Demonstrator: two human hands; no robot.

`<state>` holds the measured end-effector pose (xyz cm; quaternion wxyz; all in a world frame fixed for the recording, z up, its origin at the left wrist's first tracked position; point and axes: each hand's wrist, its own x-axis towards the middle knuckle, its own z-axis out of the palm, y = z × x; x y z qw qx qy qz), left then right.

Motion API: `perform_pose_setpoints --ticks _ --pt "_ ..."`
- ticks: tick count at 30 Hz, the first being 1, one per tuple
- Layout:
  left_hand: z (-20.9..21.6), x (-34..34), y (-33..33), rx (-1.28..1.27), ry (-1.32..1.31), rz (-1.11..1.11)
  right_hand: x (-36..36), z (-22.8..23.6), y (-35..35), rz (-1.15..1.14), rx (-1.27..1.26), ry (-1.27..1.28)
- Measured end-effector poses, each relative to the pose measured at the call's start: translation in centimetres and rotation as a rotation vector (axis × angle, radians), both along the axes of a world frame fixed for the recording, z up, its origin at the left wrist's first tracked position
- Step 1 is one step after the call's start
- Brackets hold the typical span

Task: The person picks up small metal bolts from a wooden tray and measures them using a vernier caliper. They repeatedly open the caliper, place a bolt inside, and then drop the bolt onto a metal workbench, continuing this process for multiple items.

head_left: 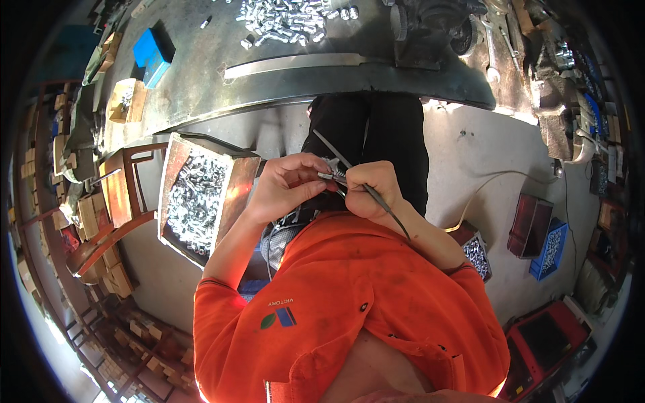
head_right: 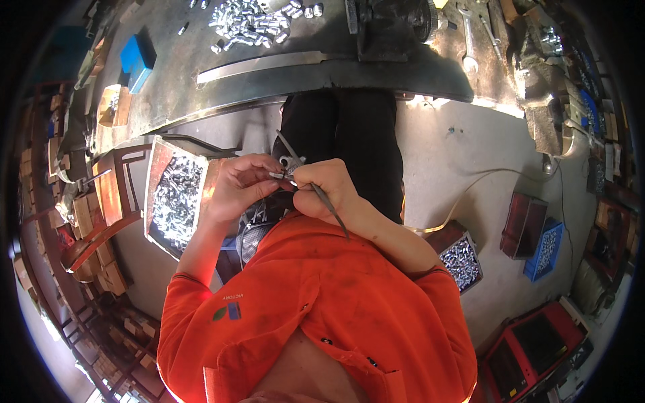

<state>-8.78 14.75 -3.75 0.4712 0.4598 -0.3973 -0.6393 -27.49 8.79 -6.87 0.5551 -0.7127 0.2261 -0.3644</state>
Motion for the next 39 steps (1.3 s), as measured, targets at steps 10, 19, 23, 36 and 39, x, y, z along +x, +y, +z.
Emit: perform_pose_setpoints --ticks 10,19,23,36,39 --pt "-1.3 3.6 1.2 0.045 -0.103 0.216 -0.1 -0.3 -0.1 -0.042 -0.105 -0.006" --pt "-0.4 -1.5 -0.2 0.064 0.131 0.011 0.9 0.5 0.5 -0.122 -0.07 -0.054" --pt "-1.2 -0.5 -1.0 0.006 -0.133 0.146 -0.4 0.2 -0.2 -0.118 0.017 0.052" --pt "-3.6 1.3 -1.6 -0.397 -1.088 0.305 -0.8 2.8 1.4 0.099 -0.046 -0.047" --pt "-3.4 0.3 -2.1 -0.645 -1.139 0.229 0.0 2.0 1.1 0.08 -0.042 0.006"
